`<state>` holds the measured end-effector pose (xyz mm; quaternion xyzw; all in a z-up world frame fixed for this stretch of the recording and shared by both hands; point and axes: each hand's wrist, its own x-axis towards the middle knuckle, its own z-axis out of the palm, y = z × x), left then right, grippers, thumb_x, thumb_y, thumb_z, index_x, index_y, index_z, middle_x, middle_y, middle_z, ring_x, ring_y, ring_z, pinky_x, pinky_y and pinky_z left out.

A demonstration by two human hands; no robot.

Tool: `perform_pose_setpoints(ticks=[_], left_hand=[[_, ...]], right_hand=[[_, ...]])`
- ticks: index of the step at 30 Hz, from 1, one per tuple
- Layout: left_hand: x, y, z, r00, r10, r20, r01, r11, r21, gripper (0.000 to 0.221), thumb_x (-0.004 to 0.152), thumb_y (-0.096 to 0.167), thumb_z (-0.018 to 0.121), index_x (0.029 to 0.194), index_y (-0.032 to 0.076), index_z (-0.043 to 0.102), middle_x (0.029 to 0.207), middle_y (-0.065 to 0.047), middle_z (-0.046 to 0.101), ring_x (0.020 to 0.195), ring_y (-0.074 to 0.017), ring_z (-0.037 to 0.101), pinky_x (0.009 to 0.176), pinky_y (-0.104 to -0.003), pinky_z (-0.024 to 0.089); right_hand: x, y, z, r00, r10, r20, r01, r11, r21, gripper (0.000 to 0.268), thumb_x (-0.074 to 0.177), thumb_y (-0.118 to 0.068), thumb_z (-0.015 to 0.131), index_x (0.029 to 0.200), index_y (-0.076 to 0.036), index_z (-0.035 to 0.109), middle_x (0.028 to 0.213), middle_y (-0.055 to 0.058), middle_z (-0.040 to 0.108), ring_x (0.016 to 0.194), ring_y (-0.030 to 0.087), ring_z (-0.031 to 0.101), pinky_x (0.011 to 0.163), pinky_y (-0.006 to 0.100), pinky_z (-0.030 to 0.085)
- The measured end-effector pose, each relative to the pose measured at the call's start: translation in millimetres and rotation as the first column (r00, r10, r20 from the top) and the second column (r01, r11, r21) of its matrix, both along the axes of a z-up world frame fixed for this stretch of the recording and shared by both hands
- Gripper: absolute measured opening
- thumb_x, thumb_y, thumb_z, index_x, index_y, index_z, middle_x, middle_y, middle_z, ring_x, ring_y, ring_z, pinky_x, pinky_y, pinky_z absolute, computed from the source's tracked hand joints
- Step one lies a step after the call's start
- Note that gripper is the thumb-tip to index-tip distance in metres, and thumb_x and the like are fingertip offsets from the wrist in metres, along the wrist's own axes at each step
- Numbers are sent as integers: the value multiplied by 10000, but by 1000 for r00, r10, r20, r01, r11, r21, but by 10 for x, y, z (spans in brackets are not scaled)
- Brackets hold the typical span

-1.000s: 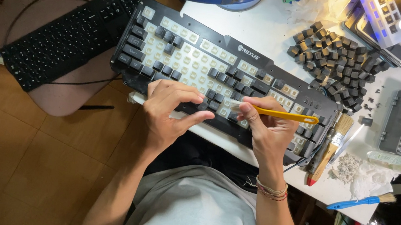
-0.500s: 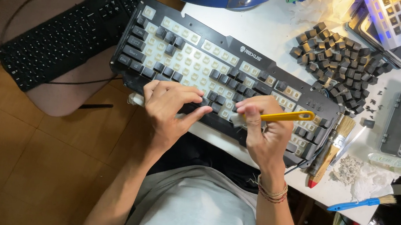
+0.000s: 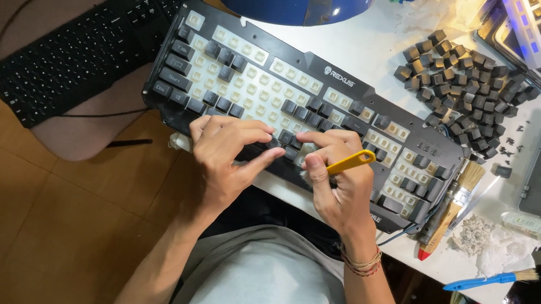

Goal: The person is assembling a mechanical keyboard by manually installing individual keycaps onto the switches.

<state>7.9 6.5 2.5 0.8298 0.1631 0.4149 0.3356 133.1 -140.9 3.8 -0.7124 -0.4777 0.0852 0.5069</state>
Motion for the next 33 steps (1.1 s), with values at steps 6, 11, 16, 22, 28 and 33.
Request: perform_pose_setpoints(ticks=[6, 11, 16, 22, 28, 33], left_hand=[[12, 0, -29, 1000, 4, -3, -4, 998, -61, 200, 823, 152, 907, 950, 125, 754, 947, 37, 783, 832, -182, 673, 811, -268, 553], [15, 7, -75, 1000, 6, -21, -7, 998, -56, 207, 828, 156, 906, 972, 134, 759, 954, 54, 785, 826, -170, 668, 813, -271, 537], [16, 3, -43, 1000, 0, -31, -2, 998, -57, 186, 834, 150, 899, 954, 140, 758, 952, 56, 790, 819, -167, 665, 807, -273, 530], [5, 6, -66, 999, -11, -34, 9, 997, -71, 189, 841, 174, 895, 962, 139, 754, 952, 43, 788, 823, -186, 670, 834, -289, 528], [-28, 36, -120, 996, 1, -93, 3, 999, 42, 139, 883, 219, 863, 982, 179, 773, 1035, 70, 785, 892, -175, 683, 885, -328, 448], [-43, 44, -160, 995, -3, -104, 4, 1000, 13, 196, 872, 140, 862, 1029, 216, 774, 930, 116, 743, 869, -130, 670, 891, -298, 431]], right_hand=[[7, -2, -7, 1000, 1, -26, -1, 1000, -18, 380, 1101, -202, 493, 742, -122, 590, 1126, 84, 770, 950, 276, 619, 869, 352, 492], [13, -1, 0, 1000, 2, -30, -2, 1000, -17, 390, 1104, -201, 487, 733, -126, 581, 1119, 78, 771, 946, 270, 618, 865, 347, 494], [18, 1, -20, 1000, 4, -28, -4, 1000, -9, 399, 1103, -190, 489, 716, -123, 561, 1118, 82, 771, 950, 278, 626, 865, 347, 496], [15, 6, -2, 999, 0, -37, 0, 1000, -14, 436, 1113, -188, 475, 684, -113, 459, 1058, 95, 771, 916, 279, 607, 839, 340, 483], [1, 15, 36, 999, -2, -49, 2, 1000, -1, 438, 1120, -184, 456, 689, -111, 433, 1044, 99, 768, 914, 270, 608, 830, 327, 481], [5, 14, 24, 999, -13, -42, 13, 1000, -5, 442, 1120, -186, 460, 684, -111, 444, 1038, 107, 771, 905, 273, 599, 822, 330, 477]])
